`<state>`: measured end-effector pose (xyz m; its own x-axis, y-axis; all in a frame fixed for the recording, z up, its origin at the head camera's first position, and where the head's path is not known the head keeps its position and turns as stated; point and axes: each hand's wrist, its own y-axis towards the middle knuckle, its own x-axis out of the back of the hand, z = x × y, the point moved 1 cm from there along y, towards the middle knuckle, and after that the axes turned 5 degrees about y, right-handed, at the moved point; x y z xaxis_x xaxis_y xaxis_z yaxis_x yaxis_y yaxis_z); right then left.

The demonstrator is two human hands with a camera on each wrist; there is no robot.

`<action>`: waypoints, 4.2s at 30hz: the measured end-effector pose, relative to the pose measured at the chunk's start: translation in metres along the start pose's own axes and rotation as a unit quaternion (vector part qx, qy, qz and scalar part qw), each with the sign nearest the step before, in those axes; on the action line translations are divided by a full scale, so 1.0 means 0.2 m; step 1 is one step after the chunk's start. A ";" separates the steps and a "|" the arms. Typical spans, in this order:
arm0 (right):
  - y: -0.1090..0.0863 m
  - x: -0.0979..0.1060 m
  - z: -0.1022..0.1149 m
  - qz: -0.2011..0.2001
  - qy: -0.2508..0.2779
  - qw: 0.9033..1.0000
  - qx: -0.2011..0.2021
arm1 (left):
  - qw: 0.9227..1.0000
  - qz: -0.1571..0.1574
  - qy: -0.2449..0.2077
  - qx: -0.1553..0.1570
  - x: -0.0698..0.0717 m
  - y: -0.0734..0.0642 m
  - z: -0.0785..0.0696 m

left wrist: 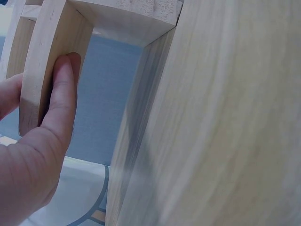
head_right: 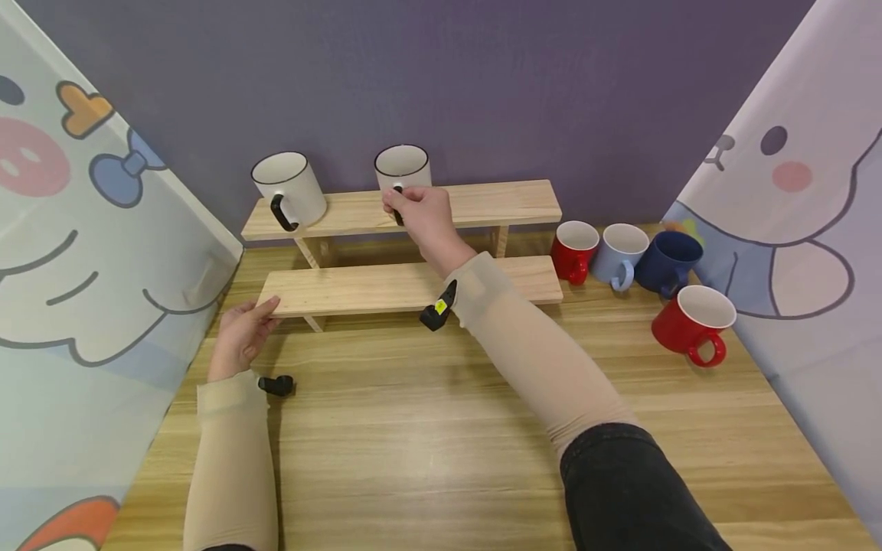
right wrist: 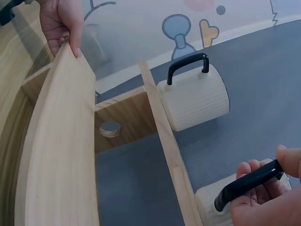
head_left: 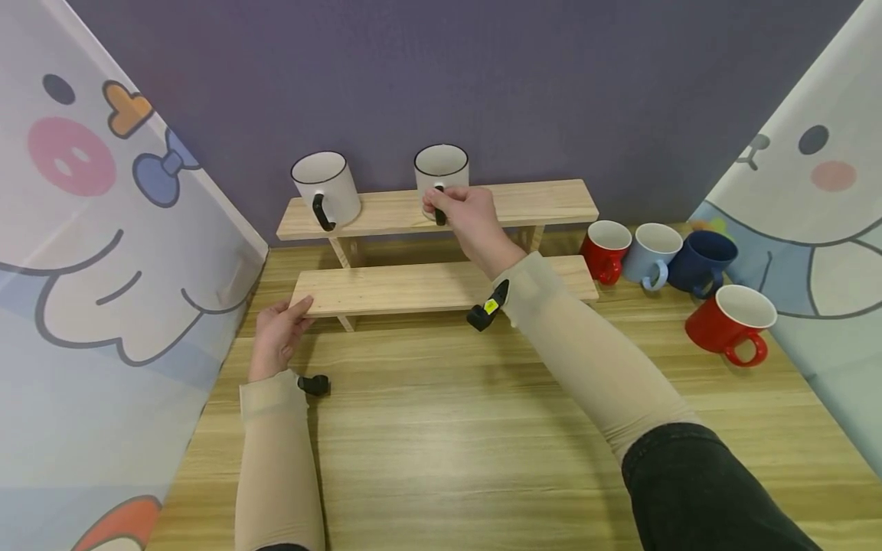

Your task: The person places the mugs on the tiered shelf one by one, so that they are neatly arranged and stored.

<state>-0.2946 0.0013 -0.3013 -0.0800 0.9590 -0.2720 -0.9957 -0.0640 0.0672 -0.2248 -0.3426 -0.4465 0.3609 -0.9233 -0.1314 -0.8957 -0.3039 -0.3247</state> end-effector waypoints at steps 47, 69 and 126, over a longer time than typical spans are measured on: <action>-0.19 0.27 0.11 -0.006 -0.112 0.992 0.049 | 1.000 0.007 0.007 -0.008 0.00 0.00 0.00; -0.39 0.68 0.20 -0.044 -0.143 0.986 0.079 | 1.000 0.010 0.005 -0.004 0.02 0.00 0.00; -1.02 1.77 0.20 -0.289 -0.298 0.910 0.016 | 1.000 0.024 0.003 0.001 0.01 0.00 0.00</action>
<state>-0.1185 0.3656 -0.3734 0.5058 0.8096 0.2978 -0.8605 0.4978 0.1080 -0.2234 -0.3434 -0.4468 0.3159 -0.9381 -0.1417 -0.9112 -0.2584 -0.3209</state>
